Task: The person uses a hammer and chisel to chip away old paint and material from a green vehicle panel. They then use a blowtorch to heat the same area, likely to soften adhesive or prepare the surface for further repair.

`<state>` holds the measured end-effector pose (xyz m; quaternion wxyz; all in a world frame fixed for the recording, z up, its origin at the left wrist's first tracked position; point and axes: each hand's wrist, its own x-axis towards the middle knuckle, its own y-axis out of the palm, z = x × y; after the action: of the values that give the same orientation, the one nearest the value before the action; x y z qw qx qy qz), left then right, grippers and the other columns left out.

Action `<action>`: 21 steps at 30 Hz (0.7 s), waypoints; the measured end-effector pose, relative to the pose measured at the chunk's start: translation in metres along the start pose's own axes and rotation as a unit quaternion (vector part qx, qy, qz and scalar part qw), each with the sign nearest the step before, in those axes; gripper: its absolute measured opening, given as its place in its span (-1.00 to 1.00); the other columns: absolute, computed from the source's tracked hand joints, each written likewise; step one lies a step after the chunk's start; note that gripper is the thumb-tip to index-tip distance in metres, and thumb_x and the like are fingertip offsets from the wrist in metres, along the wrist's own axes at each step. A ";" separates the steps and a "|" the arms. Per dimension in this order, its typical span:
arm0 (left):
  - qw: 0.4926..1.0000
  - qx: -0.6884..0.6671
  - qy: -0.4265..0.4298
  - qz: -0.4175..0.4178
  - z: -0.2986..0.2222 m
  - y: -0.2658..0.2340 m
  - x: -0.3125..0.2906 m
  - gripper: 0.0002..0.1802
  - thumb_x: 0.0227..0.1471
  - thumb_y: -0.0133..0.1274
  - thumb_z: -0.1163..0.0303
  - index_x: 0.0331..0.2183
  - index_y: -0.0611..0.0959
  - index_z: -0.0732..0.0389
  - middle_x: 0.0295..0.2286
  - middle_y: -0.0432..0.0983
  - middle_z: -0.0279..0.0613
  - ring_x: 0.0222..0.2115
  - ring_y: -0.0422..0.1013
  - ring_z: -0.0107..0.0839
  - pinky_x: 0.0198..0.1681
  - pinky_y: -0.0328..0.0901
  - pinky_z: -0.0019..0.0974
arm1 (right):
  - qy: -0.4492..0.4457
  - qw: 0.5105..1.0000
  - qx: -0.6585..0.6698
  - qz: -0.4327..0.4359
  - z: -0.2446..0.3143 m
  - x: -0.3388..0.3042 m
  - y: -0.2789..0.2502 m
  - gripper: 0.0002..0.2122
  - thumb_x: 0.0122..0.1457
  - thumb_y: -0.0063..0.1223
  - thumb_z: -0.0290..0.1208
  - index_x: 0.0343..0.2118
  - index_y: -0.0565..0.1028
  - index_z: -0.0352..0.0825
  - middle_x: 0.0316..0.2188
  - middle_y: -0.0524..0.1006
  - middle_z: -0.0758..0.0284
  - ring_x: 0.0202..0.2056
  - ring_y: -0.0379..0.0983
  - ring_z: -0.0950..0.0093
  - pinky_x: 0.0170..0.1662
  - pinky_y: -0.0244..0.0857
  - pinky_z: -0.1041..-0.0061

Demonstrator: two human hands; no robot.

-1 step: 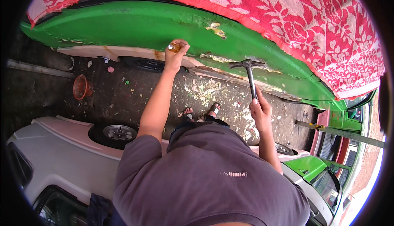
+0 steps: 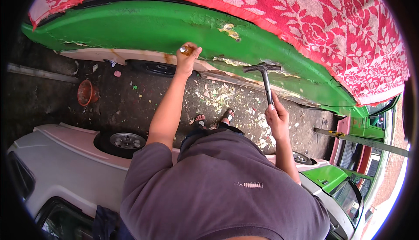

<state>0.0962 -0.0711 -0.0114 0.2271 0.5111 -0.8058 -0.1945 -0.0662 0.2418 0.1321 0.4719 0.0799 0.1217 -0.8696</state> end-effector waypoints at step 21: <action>0.989 0.067 0.022 0.128 0.019 0.010 0.008 -0.81 -0.16 0.09 0.63 -0.66 0.41 0.28 -0.64 0.33 -0.38 -0.59 0.19 -0.62 -0.52 0.14 -0.43 | 0.008 0.998 -0.066 0.016 0.016 0.017 0.010 -0.57 0.29 -0.05 -0.40 0.22 0.28 -0.25 -0.52 0.31 0.58 -0.51 0.18 0.75 -0.44 0.10 0.73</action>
<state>0.0752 -0.0729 -0.0205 0.2333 0.4225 -0.8703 -0.0980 -0.0673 0.2185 0.1417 0.4890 0.0570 0.1813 -0.8513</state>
